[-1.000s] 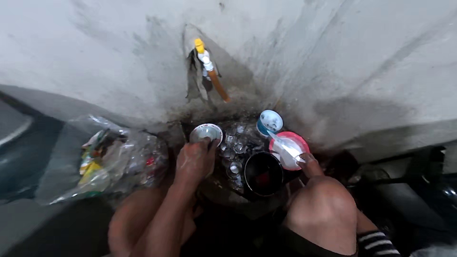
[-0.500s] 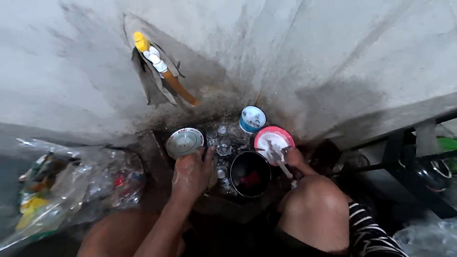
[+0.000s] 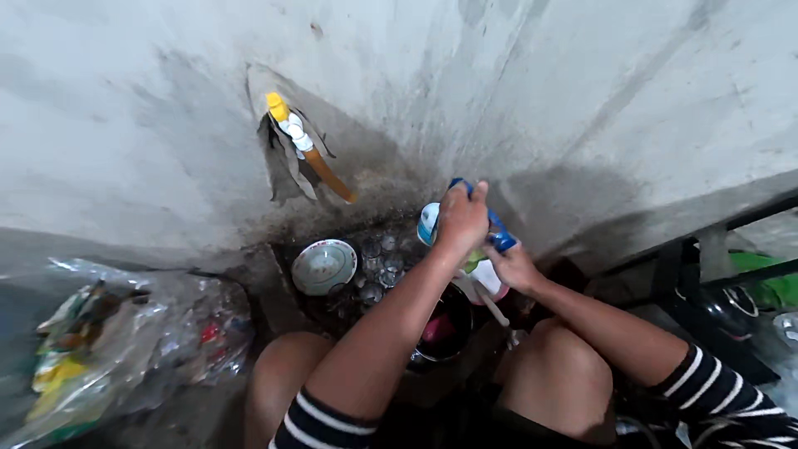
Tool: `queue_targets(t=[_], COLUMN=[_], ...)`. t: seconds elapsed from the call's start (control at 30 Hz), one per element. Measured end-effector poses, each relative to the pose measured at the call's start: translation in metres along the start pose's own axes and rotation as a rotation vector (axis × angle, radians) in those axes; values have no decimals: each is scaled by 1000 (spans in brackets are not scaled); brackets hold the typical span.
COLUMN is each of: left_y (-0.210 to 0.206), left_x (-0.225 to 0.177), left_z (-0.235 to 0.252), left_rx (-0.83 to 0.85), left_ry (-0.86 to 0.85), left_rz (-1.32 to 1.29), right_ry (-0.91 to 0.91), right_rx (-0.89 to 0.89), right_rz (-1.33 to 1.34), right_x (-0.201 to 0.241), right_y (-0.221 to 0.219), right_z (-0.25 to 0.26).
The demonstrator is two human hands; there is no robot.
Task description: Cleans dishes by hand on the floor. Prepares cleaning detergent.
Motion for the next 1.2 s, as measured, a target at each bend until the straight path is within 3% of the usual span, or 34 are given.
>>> queue_targets(t=[0.13,0.23,0.3,0.47,0.53,0.63,0.87,1.2], left_y=[-9,12,32,45,30,10,-18,-30], left_x=[-27,-23,2,123,166,199,235,232], left_z=[22,11,-6,-22,-11,8,18,20], left_rx=[254,215,130,-56,9,162,275,337], left_ry=[-35,-111,-116,278,398,397,469,469], left_rz=[-245,-99,14,-36,123,294,247,302], right_ry=[37,-40,-105,-323,-420,-441,-410,-341], right_rx=[-381,-436,-430,-90,66,210,371,615], right_rz=[11,-43,-124,-371,-453,-553,-720,-1043], right_x=[-18,-43,-68,-126,-142,-158,-182,-167], right_y=[16,32,39,35,24,5,-7,-10], right_z=[36,69,87,121,130,141,184,234])
Point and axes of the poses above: each hand's wrist, its own z-axis towards the middle knuckle, its own y-axis out of the back of the hand, x = y × z, the point moved 2 cm from there along z, towards the middle knuckle
